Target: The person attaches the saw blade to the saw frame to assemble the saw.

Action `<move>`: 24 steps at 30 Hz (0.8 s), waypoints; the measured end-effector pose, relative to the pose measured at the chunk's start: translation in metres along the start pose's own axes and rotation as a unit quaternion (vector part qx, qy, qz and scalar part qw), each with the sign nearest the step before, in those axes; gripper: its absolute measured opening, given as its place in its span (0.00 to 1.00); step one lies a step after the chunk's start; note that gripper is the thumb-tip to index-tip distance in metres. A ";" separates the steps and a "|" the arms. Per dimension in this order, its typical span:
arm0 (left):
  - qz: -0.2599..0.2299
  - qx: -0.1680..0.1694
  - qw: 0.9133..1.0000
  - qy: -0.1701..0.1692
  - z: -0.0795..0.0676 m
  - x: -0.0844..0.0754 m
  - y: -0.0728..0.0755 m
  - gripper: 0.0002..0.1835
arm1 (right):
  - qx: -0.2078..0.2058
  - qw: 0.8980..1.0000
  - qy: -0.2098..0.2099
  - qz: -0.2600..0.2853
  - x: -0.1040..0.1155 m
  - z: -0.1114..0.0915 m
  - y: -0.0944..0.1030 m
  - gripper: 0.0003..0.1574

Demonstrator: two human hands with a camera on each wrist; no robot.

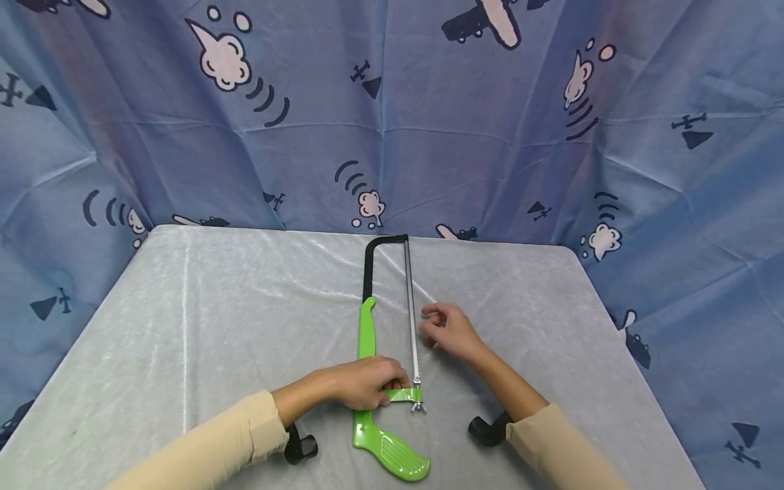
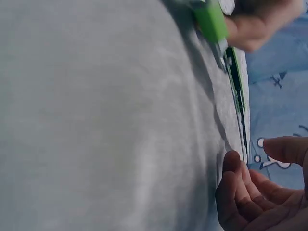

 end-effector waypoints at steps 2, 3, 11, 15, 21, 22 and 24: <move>-0.001 0.000 1.000 -0.001 0.000 0.000 0.000 0.15 | 0.019 1.000 0.016 0.000 0.002 -0.009 -0.003 0.22; 0.001 0.000 1.000 -0.002 0.000 0.000 0.000 0.15 | 0.029 0.999 0.024 -0.001 0.003 -0.013 -0.005 0.21; -0.002 0.003 1.000 -0.001 0.000 -0.001 0.000 0.15 | 0.059 0.997 0.039 0.004 -0.004 -0.038 -0.016 0.20; -0.007 0.004 1.000 0.001 0.000 -0.001 0.000 0.15 | 0.076 0.996 0.043 0.012 -0.001 -0.049 -0.022 0.21; -0.005 0.003 1.000 -0.003 0.001 -0.002 0.001 0.15 | 0.099 0.994 0.042 0.021 -0.002 -0.063 -0.027 0.20; -0.005 0.003 1.000 -0.002 0.001 -0.002 0.001 0.15 | 0.102 0.994 0.038 0.023 -0.003 -0.065 -0.027 0.20; -0.005 0.002 1.000 -0.003 0.001 -0.002 0.001 0.15 | 0.110 0.993 0.035 0.027 -0.005 -0.069 -0.028 0.19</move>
Point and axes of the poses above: each hand's wrist, its own z-axis towards the middle knuckle, its own y-axis out of the back of the hand, x = y × z, the point moved 10 cm from there along z, towards the middle knuckle, and after that the axes turned 1 degree about -y, right-handed, at the moved point
